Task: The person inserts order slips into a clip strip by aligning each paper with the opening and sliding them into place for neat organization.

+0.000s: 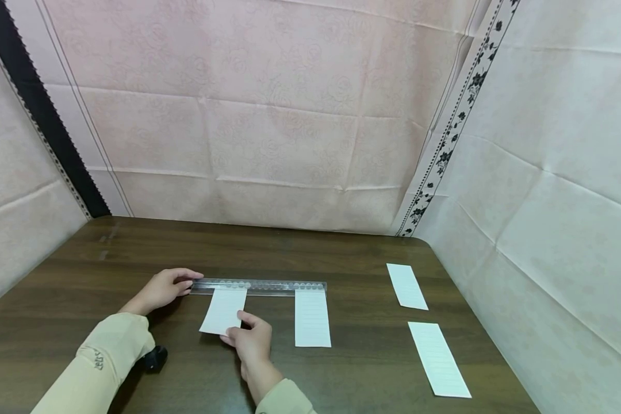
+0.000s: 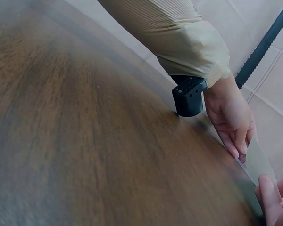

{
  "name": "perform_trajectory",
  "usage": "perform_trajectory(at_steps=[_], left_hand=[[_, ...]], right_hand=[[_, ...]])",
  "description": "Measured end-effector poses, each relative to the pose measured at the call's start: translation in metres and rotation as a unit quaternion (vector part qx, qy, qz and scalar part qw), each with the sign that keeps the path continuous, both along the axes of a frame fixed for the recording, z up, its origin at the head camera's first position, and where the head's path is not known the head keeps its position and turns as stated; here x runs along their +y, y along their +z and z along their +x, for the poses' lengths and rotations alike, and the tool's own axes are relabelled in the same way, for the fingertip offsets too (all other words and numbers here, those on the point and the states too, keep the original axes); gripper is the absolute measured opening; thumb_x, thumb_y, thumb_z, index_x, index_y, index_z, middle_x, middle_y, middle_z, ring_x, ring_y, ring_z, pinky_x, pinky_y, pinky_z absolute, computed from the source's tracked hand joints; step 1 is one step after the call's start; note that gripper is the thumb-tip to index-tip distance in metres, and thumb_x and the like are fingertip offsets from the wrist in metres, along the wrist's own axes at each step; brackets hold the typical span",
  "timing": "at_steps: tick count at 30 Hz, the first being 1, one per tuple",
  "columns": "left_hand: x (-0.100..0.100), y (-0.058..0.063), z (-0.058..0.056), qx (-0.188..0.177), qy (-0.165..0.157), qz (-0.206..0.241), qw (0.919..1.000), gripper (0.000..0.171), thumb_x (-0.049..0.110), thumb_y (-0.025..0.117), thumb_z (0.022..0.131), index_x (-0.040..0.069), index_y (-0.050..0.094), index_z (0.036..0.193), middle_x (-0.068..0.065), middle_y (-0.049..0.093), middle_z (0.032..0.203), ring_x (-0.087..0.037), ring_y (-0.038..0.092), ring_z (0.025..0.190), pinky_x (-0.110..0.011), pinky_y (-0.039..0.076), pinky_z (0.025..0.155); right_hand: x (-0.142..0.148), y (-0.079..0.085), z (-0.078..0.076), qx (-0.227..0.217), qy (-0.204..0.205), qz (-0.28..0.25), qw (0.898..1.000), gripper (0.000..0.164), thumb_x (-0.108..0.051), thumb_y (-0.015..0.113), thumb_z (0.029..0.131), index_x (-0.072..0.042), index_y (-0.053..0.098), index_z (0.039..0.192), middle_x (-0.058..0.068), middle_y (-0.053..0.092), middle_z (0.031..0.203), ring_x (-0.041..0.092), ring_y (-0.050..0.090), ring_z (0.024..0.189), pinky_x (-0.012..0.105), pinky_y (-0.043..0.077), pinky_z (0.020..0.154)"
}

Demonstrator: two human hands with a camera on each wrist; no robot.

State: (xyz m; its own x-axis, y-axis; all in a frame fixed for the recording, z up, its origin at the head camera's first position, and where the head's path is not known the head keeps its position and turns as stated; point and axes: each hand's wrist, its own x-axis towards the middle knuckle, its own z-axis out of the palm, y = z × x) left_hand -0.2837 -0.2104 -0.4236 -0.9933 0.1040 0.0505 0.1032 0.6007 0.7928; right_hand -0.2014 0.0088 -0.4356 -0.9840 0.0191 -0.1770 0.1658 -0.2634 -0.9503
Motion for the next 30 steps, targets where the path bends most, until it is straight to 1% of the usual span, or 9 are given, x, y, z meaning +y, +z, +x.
perform_trajectory(at_steps=[3,9,15,21,27,30], left_hand=[[0.000,0.000,0.000,-0.001,0.002,0.000,1.0000,0.026,-0.002,0.050,0.093,0.003,0.065,0.114,-0.021,0.056,0.119,-0.019,0.056,0.086,-0.028,0.053,0.073],[0.000,0.000,-0.001,-0.009,0.008,0.001,0.9999,0.026,-0.001,0.051,0.094,0.004,0.065,0.115,-0.021,0.055,0.121,-0.020,0.056,0.087,-0.029,0.053,0.074],[0.000,0.001,-0.001,-0.008,0.008,-0.001,0.9999,0.026,-0.001,0.051,0.093,0.003,0.065,0.115,-0.021,0.055,0.121,-0.020,0.056,0.087,-0.028,0.053,0.074],[0.000,0.000,-0.001,-0.006,0.006,-0.001,1.0000,0.026,-0.001,0.051,0.094,0.003,0.065,0.115,-0.021,0.055,0.121,-0.020,0.056,0.087,-0.028,0.053,0.073],[0.000,-0.001,-0.001,-0.008,0.005,-0.001,1.0000,0.026,-0.001,0.051,0.093,0.004,0.065,0.115,-0.021,0.055,0.121,-0.019,0.056,0.087,-0.028,0.053,0.073],[-0.001,-0.001,-0.001,-0.006,0.003,-0.001,1.0000,0.026,-0.001,0.051,0.093,0.003,0.065,0.115,-0.021,0.055,0.121,-0.019,0.056,0.088,-0.028,0.053,0.073]], right_hand=[[0.001,0.000,0.000,-0.001,0.001,-0.002,1.000,0.046,0.024,0.056,0.072,0.017,0.054,0.116,0.039,0.035,0.126,0.026,0.065,0.074,0.033,0.055,0.068],[0.004,0.002,-0.001,-0.005,0.002,0.001,1.000,0.046,0.024,0.056,0.072,0.017,0.053,0.118,0.038,0.037,0.125,0.026,0.065,0.077,0.033,0.055,0.069],[0.005,0.003,0.000,-0.004,0.006,0.003,1.000,0.046,0.024,0.056,0.073,0.017,0.053,0.118,0.039,0.034,0.127,0.027,0.065,0.078,0.033,0.055,0.069],[0.008,0.002,-0.001,-0.003,0.002,0.011,1.000,0.046,0.024,0.056,0.072,0.016,0.053,0.117,0.038,0.038,0.123,0.027,0.065,0.077,0.032,0.055,0.069],[0.011,0.002,-0.002,-0.006,0.000,0.013,1.000,0.047,0.024,0.056,0.071,0.016,0.053,0.118,0.038,0.037,0.124,0.027,0.065,0.077,0.032,0.055,0.069],[0.012,0.002,-0.002,-0.006,0.000,0.017,1.000,0.046,0.024,0.057,0.072,0.016,0.053,0.117,0.037,0.040,0.122,0.026,0.065,0.076,0.032,0.055,0.068]])
